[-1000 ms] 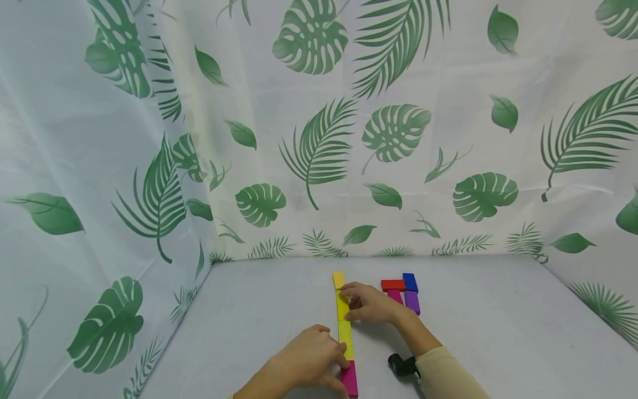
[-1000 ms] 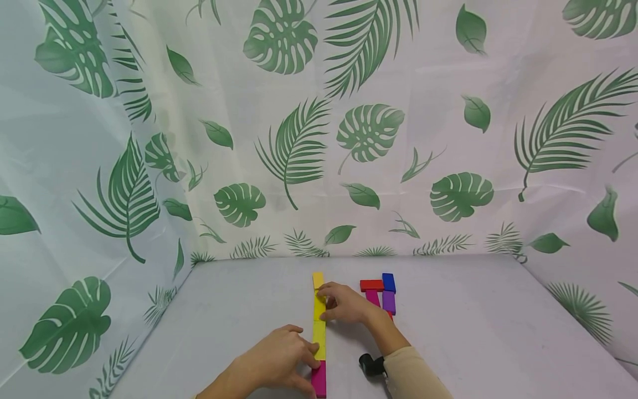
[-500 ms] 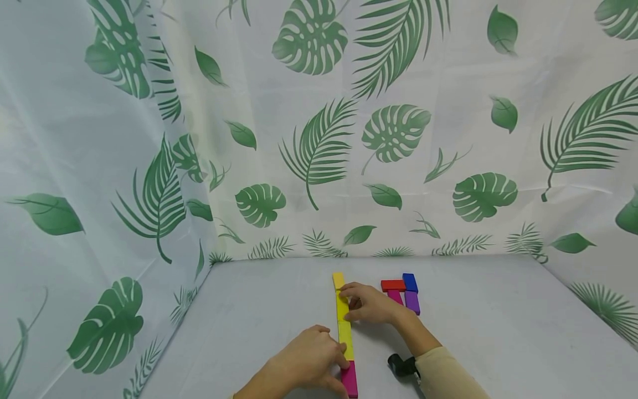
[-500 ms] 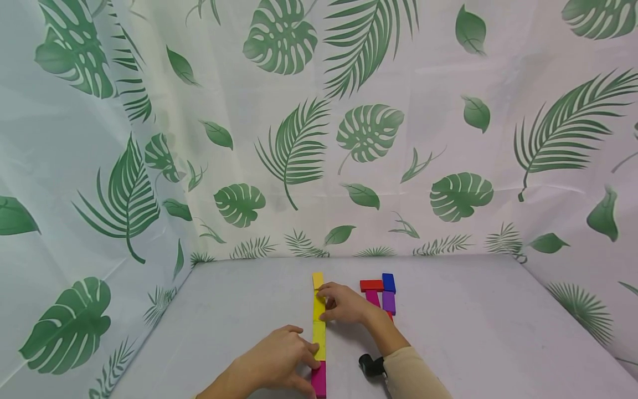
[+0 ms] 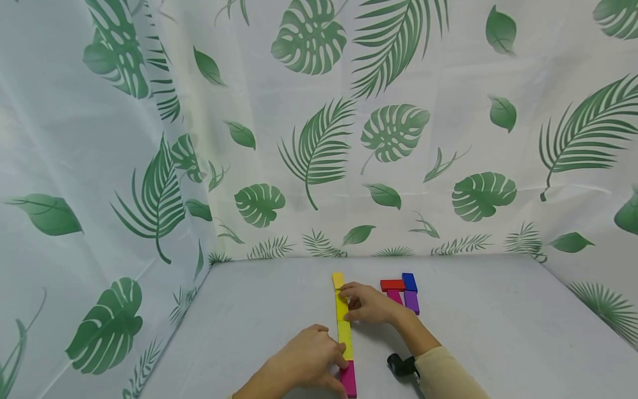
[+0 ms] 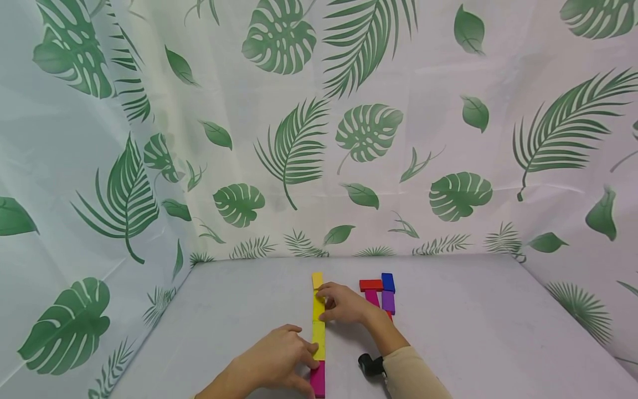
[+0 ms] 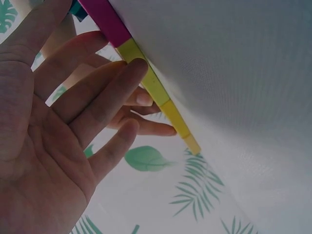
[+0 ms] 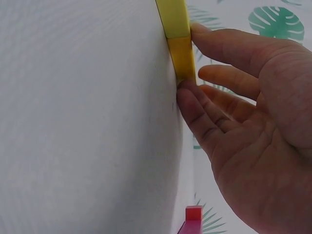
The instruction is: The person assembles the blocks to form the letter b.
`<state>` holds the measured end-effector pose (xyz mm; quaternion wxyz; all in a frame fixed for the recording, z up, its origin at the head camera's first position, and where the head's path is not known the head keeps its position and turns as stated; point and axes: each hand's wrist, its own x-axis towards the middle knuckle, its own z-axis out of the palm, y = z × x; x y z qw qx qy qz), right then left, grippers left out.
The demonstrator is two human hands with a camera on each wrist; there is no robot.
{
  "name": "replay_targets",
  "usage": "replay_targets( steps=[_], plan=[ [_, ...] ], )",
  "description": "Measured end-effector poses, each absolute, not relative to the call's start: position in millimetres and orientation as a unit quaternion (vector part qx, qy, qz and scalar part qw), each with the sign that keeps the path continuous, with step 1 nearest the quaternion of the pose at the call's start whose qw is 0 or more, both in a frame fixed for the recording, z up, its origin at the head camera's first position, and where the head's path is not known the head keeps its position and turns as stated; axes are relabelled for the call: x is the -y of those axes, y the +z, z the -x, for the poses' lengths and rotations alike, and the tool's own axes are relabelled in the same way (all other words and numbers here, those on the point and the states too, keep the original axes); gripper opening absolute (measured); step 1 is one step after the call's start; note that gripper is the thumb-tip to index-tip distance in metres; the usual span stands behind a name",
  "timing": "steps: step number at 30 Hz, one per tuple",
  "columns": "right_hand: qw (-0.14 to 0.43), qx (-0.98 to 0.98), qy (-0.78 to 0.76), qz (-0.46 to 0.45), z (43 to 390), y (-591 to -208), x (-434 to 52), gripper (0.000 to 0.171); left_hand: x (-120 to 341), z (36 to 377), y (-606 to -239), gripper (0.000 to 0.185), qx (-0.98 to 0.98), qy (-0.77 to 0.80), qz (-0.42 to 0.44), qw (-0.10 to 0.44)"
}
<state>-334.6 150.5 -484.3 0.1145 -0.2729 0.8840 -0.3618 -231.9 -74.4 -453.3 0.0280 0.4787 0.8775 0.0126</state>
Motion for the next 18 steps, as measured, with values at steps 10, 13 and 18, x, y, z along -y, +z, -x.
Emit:
replay_targets(
  steps=[10,13,18],
  plan=[
    [0.115,-0.885,-0.361,0.271,336.1,-483.9,-149.8,0.051,74.2,232.2,-452.9,0.042,-0.876,0.013,-0.482,0.028],
    [0.113,-0.885,-0.362,0.271,336.1,-484.1,-150.0,0.051,74.4,232.2,-453.9,0.042,-0.875,0.012,-0.483,0.026],
    [0.098,-0.890,-0.363,0.259,336.0,-484.6,-149.8,0.050,74.6,231.3,-454.7,0.042,-0.876,0.012,-0.482,0.022]
  ],
)
